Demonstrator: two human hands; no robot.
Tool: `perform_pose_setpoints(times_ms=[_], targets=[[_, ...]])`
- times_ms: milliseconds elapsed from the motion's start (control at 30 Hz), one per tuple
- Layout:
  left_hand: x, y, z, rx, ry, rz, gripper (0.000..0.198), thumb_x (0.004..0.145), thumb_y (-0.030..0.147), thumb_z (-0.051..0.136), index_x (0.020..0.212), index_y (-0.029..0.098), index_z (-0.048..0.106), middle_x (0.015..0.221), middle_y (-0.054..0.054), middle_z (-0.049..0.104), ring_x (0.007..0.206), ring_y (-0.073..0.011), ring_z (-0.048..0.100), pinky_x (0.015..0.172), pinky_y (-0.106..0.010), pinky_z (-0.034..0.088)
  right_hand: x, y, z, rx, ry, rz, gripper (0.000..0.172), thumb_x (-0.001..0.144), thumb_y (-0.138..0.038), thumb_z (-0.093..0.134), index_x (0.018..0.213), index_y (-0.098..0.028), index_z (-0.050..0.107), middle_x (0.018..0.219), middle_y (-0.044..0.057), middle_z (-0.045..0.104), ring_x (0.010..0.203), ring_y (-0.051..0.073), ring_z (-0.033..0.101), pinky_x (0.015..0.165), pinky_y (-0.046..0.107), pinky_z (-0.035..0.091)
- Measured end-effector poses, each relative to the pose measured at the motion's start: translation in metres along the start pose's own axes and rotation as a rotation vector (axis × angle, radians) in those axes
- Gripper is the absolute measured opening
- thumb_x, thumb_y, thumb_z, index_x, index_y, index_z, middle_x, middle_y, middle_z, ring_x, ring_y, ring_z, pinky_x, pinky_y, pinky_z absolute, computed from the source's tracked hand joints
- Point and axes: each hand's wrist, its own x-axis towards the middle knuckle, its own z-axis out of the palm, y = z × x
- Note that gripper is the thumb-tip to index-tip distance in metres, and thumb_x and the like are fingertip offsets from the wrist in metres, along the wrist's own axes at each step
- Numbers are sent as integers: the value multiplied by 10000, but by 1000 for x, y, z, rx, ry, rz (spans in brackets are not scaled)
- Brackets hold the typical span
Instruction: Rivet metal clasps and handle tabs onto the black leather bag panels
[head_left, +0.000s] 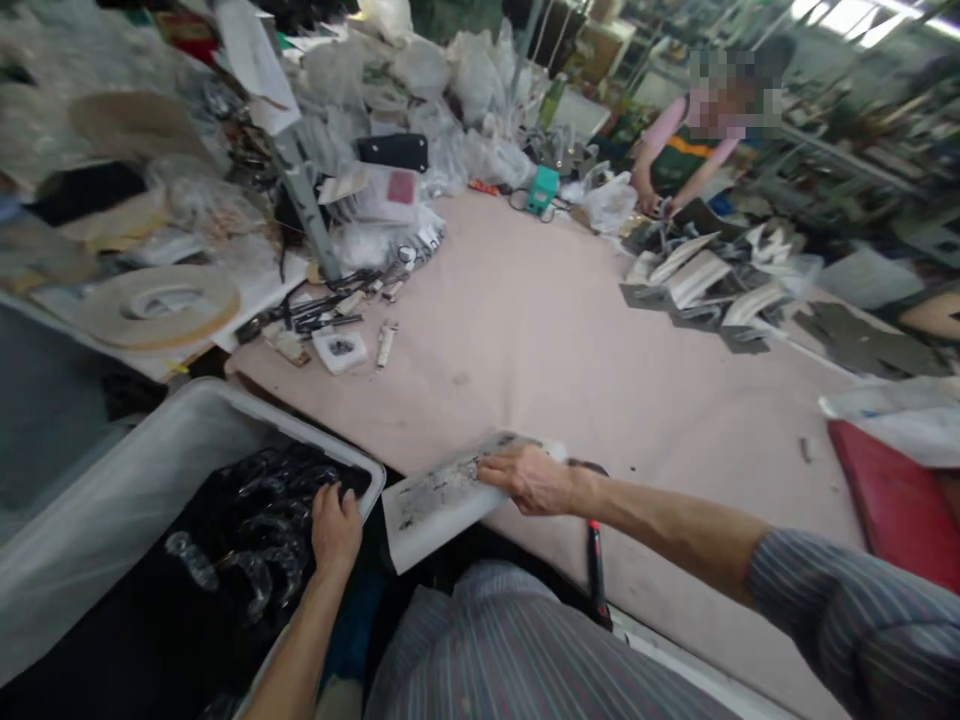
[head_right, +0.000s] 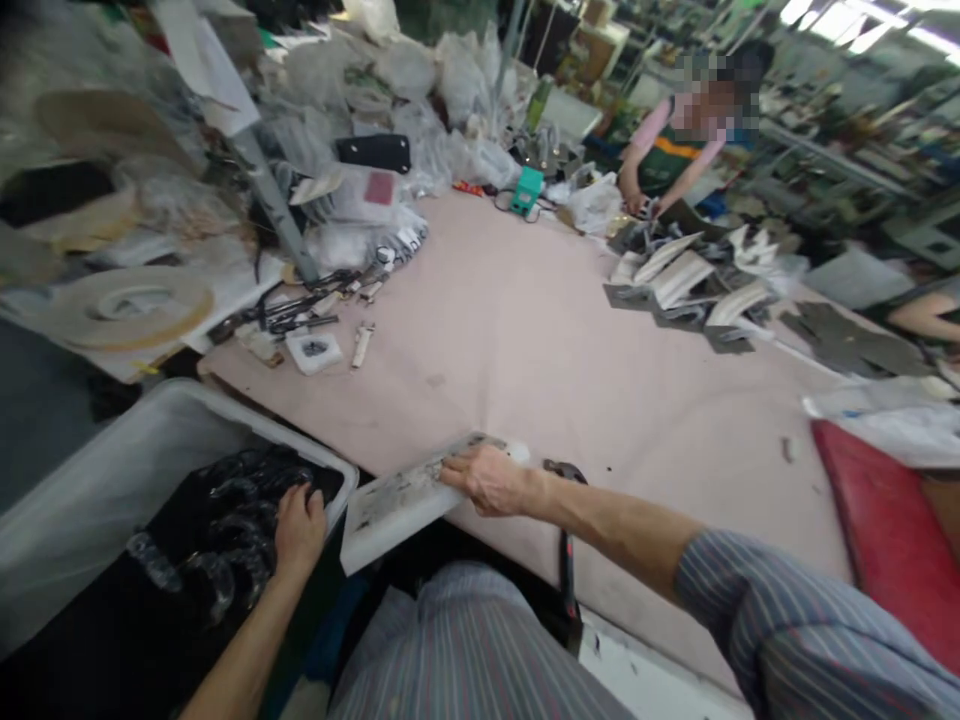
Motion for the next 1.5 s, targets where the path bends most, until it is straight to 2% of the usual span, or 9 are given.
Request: perform_pose_setpoints(times_ms=[167, 300, 567, 700, 800, 933, 1100, 1300, 1500], targets=[[-36, 4, 14, -20, -100, 13, 462, 977, 382, 348, 1239, 110, 615, 1356, -203, 555, 1358, -336, 492, 1176, -509, 404, -54, -49, 43, 161, 65, 272, 365, 695, -80, 526, 1042, -166, 600, 982, 82, 700, 910, 217, 650, 803, 324, 481], [-55, -2, 11, -16, -158, 71, 464, 977, 412, 365, 1246, 123, 609, 1347, -193, 558, 1329, -343, 522, 1152, -515, 431, -77, -56, 42, 210, 133, 568, 306, 725, -122, 595, 1017, -198, 650, 946, 39, 737, 860, 193, 681, 739, 272, 466], [-74, -30, -10, 59, -229, 104, 502, 967, 450, 347, 1220, 106, 610, 1311, -204, 589, 1261, -352, 583, 1091, -497, 492, -63, 26, -2, 53, 350, 1055, 382, 915, -227, 501, 1278, -157, 594, 1219, 151, 702, 1085, 276, 657, 903, 350, 451], [-88, -45, -21, 95, -252, 86, 533, 968, 479, 325, 1203, 101, 619, 1296, -211, 602, 1243, -353, 595, 1078, -492, 501, -46, 45, 1, 58, 347, 1144, 395, 889, -148, 470, 1262, -123, 597, 1180, 187, 705, 1077, 281, 661, 900, 351, 447], [-97, -53, -25, 119, -276, 79, 565, 970, 481, 302, 1208, 76, 616, 1286, -225, 603, 1227, -352, 601, 1075, -487, 501, -46, 14, 24, 97, 320, 1112, 424, 867, -132, 477, 1277, -134, 584, 1193, 167, 697, 1084, 266, 652, 912, 343, 446], [-101, -54, -22, 189, -273, 120, 635, 976, 495, 259, 1197, 24, 623, 1290, -260, 584, 1247, -376, 583, 1081, -494, 491, -61, -67, 63, 187, 268, 1012, 515, 786, -94, 509, 1290, -174, 580, 1225, 115, 683, 1128, 238, 621, 944, 321, 446], [-85, -36, -6, 218, -197, 320, 609, 964, 502, 278, 1127, 53, 656, 1302, -271, 565, 1262, -407, 567, 1034, -524, 513, -76, -140, 98, 341, 240, 1029, 411, 727, -126, 581, 1124, -198, 662, 1089, 71, 736, 986, 221, 671, 829, 299, 469], [-73, -8, 28, 71, -229, 475, 542, 939, 498, 312, 1092, 107, 655, 1221, -219, 623, 1171, -359, 627, 1009, -485, 543, -109, -150, 100, 492, 358, 1259, 255, 715, -297, 732, 959, -221, 731, 898, 28, 774, 828, 209, 703, 665, 259, 420], [-101, 24, 69, 20, -384, 464, 556, 939, 489, 332, 1125, 94, 676, 1219, -216, 663, 1174, -345, 647, 1015, -484, 556, -200, -102, 69, 435, 517, 1540, 238, 817, -355, 642, 984, -193, 693, 816, 20, 731, 741, 166, 658, 616, 230, 395]])
